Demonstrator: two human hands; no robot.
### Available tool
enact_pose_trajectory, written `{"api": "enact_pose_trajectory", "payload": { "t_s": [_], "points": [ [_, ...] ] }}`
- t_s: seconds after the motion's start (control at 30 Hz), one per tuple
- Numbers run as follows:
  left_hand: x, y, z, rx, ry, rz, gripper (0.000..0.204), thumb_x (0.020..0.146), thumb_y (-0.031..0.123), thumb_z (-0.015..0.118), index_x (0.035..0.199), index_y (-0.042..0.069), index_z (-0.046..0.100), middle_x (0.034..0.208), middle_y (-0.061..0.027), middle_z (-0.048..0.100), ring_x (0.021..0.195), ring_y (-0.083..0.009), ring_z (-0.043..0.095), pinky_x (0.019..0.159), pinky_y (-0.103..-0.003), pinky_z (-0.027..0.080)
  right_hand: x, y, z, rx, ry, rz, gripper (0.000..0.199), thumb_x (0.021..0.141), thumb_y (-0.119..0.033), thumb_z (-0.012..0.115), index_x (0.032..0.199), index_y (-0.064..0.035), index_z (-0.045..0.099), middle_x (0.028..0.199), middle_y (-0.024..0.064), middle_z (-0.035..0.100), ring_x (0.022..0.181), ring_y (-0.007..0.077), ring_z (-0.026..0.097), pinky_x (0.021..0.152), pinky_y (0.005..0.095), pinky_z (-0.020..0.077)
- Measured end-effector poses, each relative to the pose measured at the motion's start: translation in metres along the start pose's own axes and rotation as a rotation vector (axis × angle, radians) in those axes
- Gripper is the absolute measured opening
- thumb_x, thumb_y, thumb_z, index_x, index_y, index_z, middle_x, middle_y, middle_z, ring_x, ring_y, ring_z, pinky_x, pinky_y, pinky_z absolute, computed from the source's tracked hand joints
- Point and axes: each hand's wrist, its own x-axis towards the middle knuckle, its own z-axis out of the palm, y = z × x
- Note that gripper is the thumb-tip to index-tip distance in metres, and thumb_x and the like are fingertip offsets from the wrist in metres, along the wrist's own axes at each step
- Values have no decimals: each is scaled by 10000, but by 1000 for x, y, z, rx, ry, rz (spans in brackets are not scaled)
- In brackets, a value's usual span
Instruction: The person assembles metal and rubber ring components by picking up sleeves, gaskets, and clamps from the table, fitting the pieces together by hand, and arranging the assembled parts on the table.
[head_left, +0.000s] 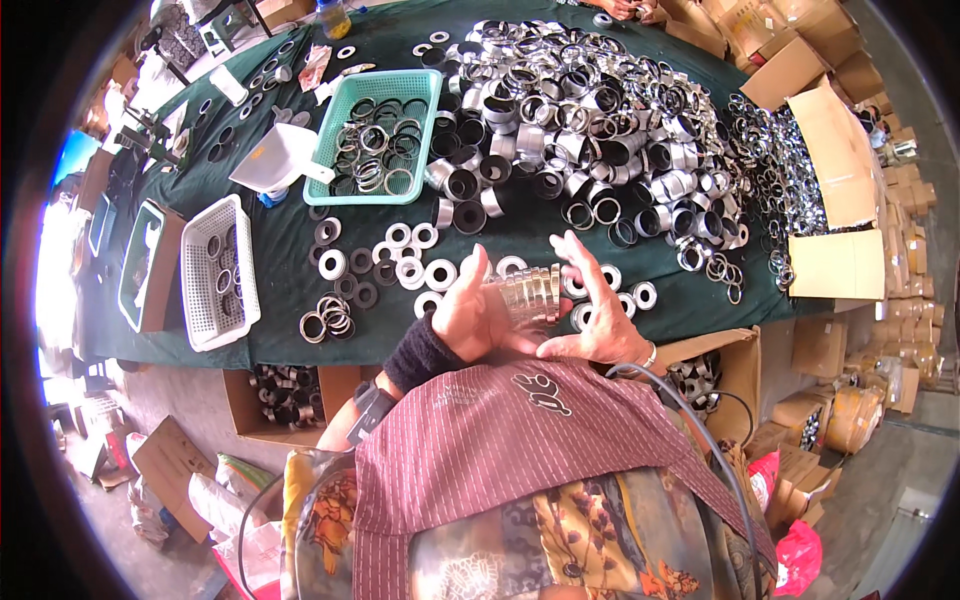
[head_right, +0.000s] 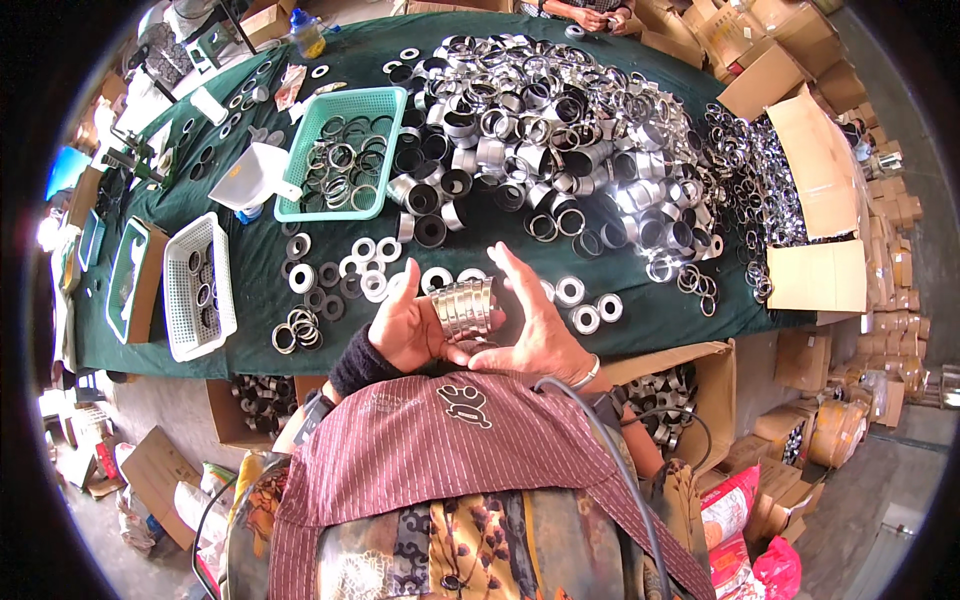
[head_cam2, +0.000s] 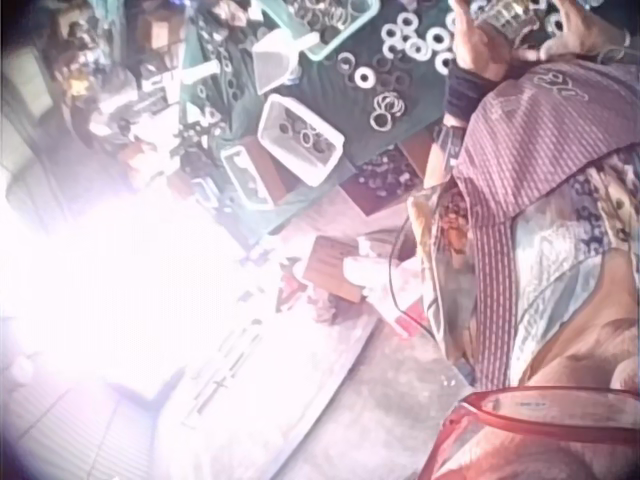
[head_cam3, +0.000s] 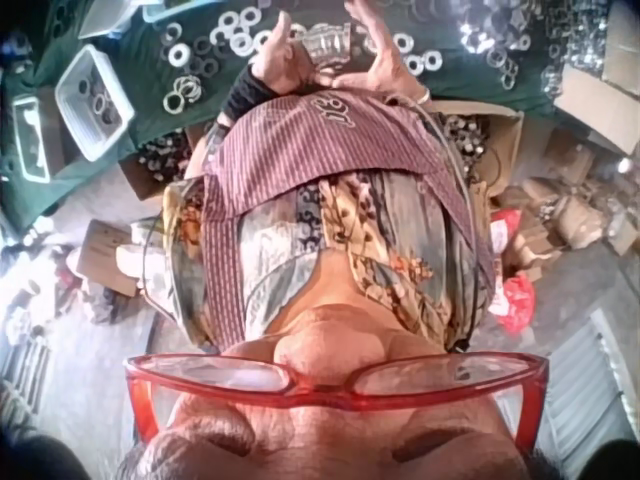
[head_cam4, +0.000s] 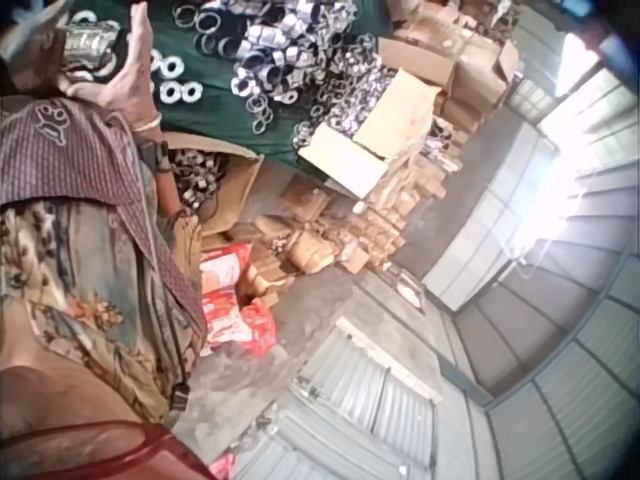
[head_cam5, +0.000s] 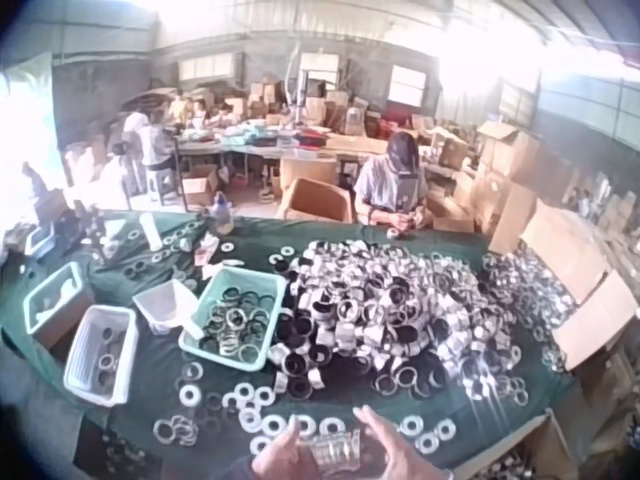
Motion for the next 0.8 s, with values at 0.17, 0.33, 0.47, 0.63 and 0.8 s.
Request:
{"api": "enact_pose_trajectory", "payload": {
  "t_s": [0.17, 0.33, 0.47, 0.63, 0.8],
  "points": [
    [-9, -3, 6, 296, 46, 51, 450, 904, 216, 585, 1305, 30, 504, 1223, -108, 594, 1095, -198, 580, 932, -351, 461, -1, 4, 15, 630, -7, 228, 996, 703, -293, 834, 1455, -43, 231, 1445, 136, 348, 1258, 248, 447, 1031, 376, 381],
    [0, -9, 4, 296, 65, 126, 417, 799, -65, 660, 1202, 13, 588, 1127, -72, 652, 1039, -160, 610, 908, -311, 476, 2, -2, 15, 833, 34, 320, 738, 818, -154, 733, 1404, 4, 313, 1350, 142, 456, 1246, 227, 458, 1067, 366, 347],
    [-1, -9, 5, 452, 68, 183, 402, 798, -72, 665, 1182, 29, 603, 1058, -36, 661, 957, -109, 611, 850, -259, 478, 3, -9, 16, 755, -21, 334, 670, 848, -80, 669, 1406, 3, 307, 1346, 140, 455, 1245, 214, 458, 1065, 355, 353],
    [1, -10, 3, 603, 42, 198, 358, 833, -15, 652, 1180, 44, 587, 1110, -35, 639, 1000, -113, 597, 856, -290, 489, 7, -7, 20, 702, -18, 270, 719, 801, -73, 714, 1399, 6, 322, 1323, 125, 471, 1224, 206, 473, 1062, 352, 358],
    [10, -28, -19, 809, -77, 352, 356, 844, -37, 640, 1192, 18, 586, 1109, -31, 654, 1019, -107, 595, 895, -265, 464, 15, -4, 24, 753, 55, 463, 670, 709, -146, 805, 1288, -19, 491, 1264, 79, 548, 1172, 161, 512, 1016, 317, 399]
  ]
}}
